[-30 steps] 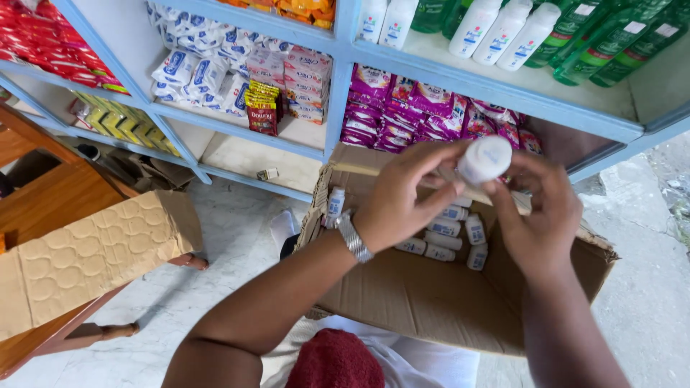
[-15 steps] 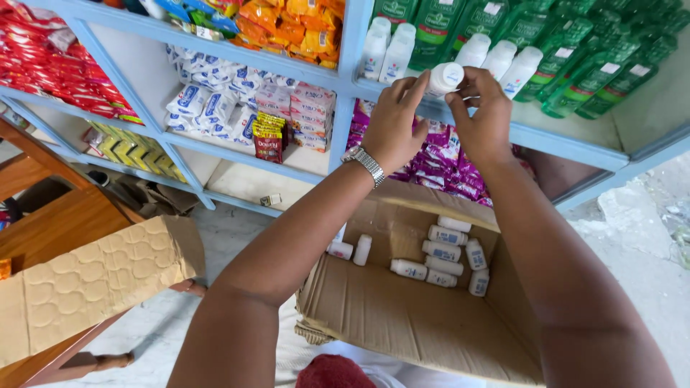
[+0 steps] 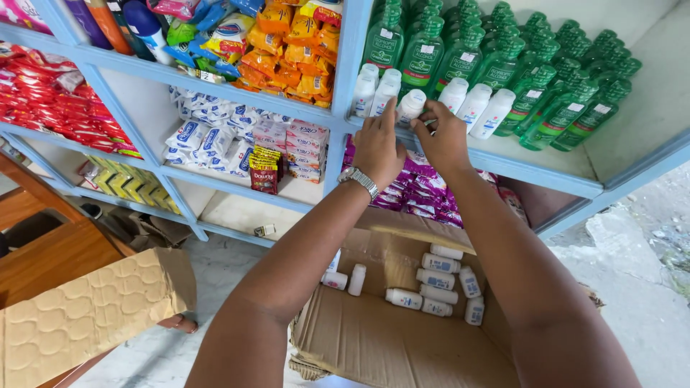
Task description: Stocking and organizing small bottles on retail shelves from a cardboard box.
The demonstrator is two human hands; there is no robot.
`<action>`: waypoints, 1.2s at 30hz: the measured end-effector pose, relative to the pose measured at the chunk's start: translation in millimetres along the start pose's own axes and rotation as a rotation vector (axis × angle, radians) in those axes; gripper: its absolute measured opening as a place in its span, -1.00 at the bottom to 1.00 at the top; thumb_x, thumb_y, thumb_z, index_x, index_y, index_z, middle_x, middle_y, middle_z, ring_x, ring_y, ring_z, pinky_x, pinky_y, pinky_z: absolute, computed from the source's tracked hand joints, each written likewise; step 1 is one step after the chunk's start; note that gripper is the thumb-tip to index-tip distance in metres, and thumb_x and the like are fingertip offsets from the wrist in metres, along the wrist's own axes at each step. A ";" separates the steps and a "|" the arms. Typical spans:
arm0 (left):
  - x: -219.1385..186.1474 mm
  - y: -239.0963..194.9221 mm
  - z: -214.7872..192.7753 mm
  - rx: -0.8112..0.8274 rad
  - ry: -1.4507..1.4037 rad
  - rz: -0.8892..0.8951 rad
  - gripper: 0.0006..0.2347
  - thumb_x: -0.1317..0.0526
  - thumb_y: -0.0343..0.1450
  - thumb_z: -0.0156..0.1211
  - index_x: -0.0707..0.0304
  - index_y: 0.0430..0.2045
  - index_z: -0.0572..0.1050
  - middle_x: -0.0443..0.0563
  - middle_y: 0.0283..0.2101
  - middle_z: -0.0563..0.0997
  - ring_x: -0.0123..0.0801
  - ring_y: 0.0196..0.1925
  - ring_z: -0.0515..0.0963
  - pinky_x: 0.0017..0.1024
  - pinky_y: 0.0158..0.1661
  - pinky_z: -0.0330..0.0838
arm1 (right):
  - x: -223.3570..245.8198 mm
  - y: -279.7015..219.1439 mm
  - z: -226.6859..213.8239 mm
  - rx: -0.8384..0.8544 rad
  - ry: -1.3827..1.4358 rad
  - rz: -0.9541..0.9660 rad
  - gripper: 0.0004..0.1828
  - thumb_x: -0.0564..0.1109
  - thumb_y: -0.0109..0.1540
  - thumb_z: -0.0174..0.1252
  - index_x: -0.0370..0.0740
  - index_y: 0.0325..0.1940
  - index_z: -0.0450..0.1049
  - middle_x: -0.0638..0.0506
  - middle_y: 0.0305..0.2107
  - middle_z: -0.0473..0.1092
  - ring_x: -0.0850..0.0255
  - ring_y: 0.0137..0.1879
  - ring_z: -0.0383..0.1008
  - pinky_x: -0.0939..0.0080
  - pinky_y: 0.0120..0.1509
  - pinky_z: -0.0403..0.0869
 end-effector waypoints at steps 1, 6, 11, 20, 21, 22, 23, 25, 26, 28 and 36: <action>1.6 -2.1 2.1 -0.041 -0.033 0.053 -0.25 0.34 0.23 0.34 0.37 0.37 0.12 0.14 0.13 0.53 0.02 0.19 0.44 -0.04 0.15 0.35 | -3.4 1.0 1.0 0.000 -0.003 0.031 -0.57 -0.20 0.24 0.32 -0.34 0.18 0.46 -0.13 -0.24 0.57 0.16 -0.27 0.59 0.19 -0.17 0.53; -12.7 -14.3 -1.6 -0.145 0.047 0.254 -0.50 0.38 0.37 0.25 0.37 0.23 0.28 0.21 0.26 0.47 0.01 0.28 0.41 -0.15 0.28 0.36 | -14.1 1.2 4.9 -0.027 -0.061 0.097 -0.55 -0.11 0.24 0.33 -0.30 0.18 0.49 -0.10 -0.26 0.59 0.16 -0.28 0.61 0.16 -0.17 0.53; -19.7 -21.4 8.5 -0.152 0.226 0.306 -0.57 0.31 0.38 0.11 0.50 0.18 0.40 0.17 0.27 0.43 -0.05 0.24 0.40 -0.22 0.13 0.44 | -4.8 -7.2 -2.0 -0.099 -0.186 0.200 -0.58 -0.03 0.18 0.37 -0.11 0.11 0.54 0.05 -0.30 0.60 0.16 -0.30 0.61 0.10 -0.18 0.52; -18.7 -3.8 40.7 -0.098 0.565 0.150 -0.55 0.26 0.41 0.02 0.38 0.25 0.34 0.09 0.20 0.49 -0.15 0.23 0.35 -0.27 -0.17 0.51 | -4.5 -12.9 -2.0 -0.143 -0.258 0.173 -0.83 -0.01 0.26 0.26 0.01 -0.08 0.57 0.08 -0.25 0.61 0.05 -0.25 0.60 -0.01 -0.17 0.51; -19.9 -1.8 43.0 -0.100 0.565 0.148 -0.55 0.26 0.41 0.02 0.38 0.25 0.34 0.09 0.20 0.49 -0.15 0.23 0.35 -0.27 -0.17 0.51 | -4.6 -11.9 -3.1 -0.142 -0.257 0.170 -0.83 -0.01 0.26 0.26 0.01 -0.08 0.57 0.08 -0.25 0.61 0.05 -0.25 0.60 -0.01 -0.17 0.51; -19.2 0.5 45.4 -0.100 0.577 0.130 -0.55 0.25 0.42 0.02 0.40 0.24 0.34 0.09 0.19 0.50 -0.14 0.24 0.34 -0.27 -0.21 0.52 | -2.0 -10.7 -4.7 -0.153 -0.259 0.139 -0.84 -0.02 0.27 0.23 0.02 -0.07 0.57 0.06 -0.25 0.60 0.01 -0.24 0.60 -0.02 -0.16 0.50; -16.2 -1.5 47.9 -0.094 0.591 0.107 -0.56 0.25 0.42 0.02 0.41 0.23 0.34 0.09 0.18 0.51 -0.13 0.24 0.34 -0.27 -0.25 0.53 | 0.4 -13.3 -3.3 -0.157 -0.257 0.112 -0.84 -0.03 0.28 0.21 0.03 -0.06 0.58 0.05 -0.25 0.60 -0.02 -0.22 0.59 -0.03 -0.15 0.50; -14.6 4.1 52.5 -0.027 0.575 0.041 -0.57 0.25 0.46 0.01 0.41 0.25 0.34 0.06 0.14 0.53 -0.13 0.26 0.33 -0.25 -0.23 0.53 | 3.2 -16.1 -2.7 -0.158 -0.263 0.095 -0.84 -0.05 0.29 0.20 0.03 -0.05 0.59 0.02 -0.25 0.59 -0.04 -0.21 0.59 -0.04 -0.14 0.50; -10.7 7.5 56.6 0.035 0.556 -0.020 -0.59 0.24 0.50 0.00 0.40 0.27 0.34 0.03 0.09 0.55 -0.12 0.29 0.31 -0.22 -0.21 0.54 | 5.9 -16.9 -3.5 -0.167 -0.273 0.076 -0.83 -0.06 0.30 0.19 0.03 -0.04 0.60 0.00 -0.26 0.58 -0.05 -0.20 0.59 -0.05 -0.14 0.51; -10.3 9.9 63.6 -0.016 0.592 -0.021 -0.58 0.23 0.48 0.01 0.41 0.25 0.35 0.02 0.09 0.56 -0.11 0.28 0.31 -0.23 -0.22 0.54 | 4.1 -16.0 -3.9 -0.175 -0.279 0.052 -0.83 -0.07 0.31 0.18 0.03 -0.03 0.60 -0.02 -0.25 0.58 -0.05 -0.17 0.59 -0.05 -0.13 0.51; -7.7 11.8 72.5 -0.053 0.655 -0.029 -0.56 0.23 0.43 0.05 0.44 0.23 0.37 -0.01 0.01 0.59 -0.13 0.29 0.29 -0.28 -0.28 0.54 | 3.1 -18.5 -3.0 -0.169 -0.285 0.017 -0.77 -0.11 0.32 0.14 0.04 0.02 0.61 -0.01 -0.20 0.57 -0.03 -0.10 0.57 -0.05 -0.08 0.50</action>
Point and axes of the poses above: each hand's wrist, its own y-axis towards the middle knuckle, its own z-axis out of the palm, x = y × z, the point moved 10 cm from there along y, towards the middle knuckle
